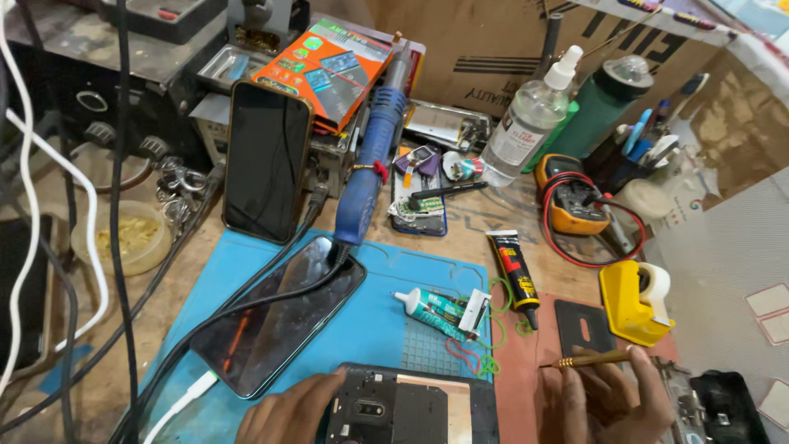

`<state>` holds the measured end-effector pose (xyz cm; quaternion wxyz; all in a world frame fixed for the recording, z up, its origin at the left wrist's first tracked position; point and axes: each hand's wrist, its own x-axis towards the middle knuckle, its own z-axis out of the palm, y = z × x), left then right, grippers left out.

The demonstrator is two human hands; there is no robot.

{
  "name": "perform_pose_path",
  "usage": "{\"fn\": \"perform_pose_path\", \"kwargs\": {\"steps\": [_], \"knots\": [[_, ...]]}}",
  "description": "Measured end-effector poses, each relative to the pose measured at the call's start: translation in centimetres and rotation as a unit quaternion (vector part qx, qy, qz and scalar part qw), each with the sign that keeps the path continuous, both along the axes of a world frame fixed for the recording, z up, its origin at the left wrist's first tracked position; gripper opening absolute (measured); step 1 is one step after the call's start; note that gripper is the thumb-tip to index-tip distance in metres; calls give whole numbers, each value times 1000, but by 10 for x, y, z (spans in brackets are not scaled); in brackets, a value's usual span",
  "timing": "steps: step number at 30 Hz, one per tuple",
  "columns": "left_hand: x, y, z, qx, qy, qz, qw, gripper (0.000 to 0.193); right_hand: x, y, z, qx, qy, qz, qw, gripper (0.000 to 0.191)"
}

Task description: The person uses a screwdriver to remove screws from the back of a smartphone, then separates the back cover from the main body. The person places the back cover aside and holds the opened phone, exposing the internal components.

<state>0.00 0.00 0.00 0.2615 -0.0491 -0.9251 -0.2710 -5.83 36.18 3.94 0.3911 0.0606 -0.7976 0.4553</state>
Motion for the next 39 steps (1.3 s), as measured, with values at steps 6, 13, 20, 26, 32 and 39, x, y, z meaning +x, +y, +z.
{"fn": "perform_pose_path", "kwargs": {"steps": [6, 13, 20, 26, 32, 39], "knots": [[11, -20, 39, 51, 11, -131, 990, 61, 15, -62, 50, -96, -57, -23, 993, 75], [18, -10, 47, 125, -83, -68, 986, 76, 33, -136, 71, -134, -102, 25, 985, 84], [18, -1, 62, 129, -10, -80, 988, 73, 30, -172, 70, -182, -133, 165, 960, 83], [18, -1, 70, 121, -24, -89, 988, 72, 32, -186, 72, -211, -145, 233, 938, 81], [16, 3, 74, 87, 48, -90, 991, 68, 24, -195, 76, -126, -142, 256, 948, 76], [21, 7, 62, 109, -5, -80, 991, 68, 20, -198, 75, -81, -129, 275, 949, 73]]}}
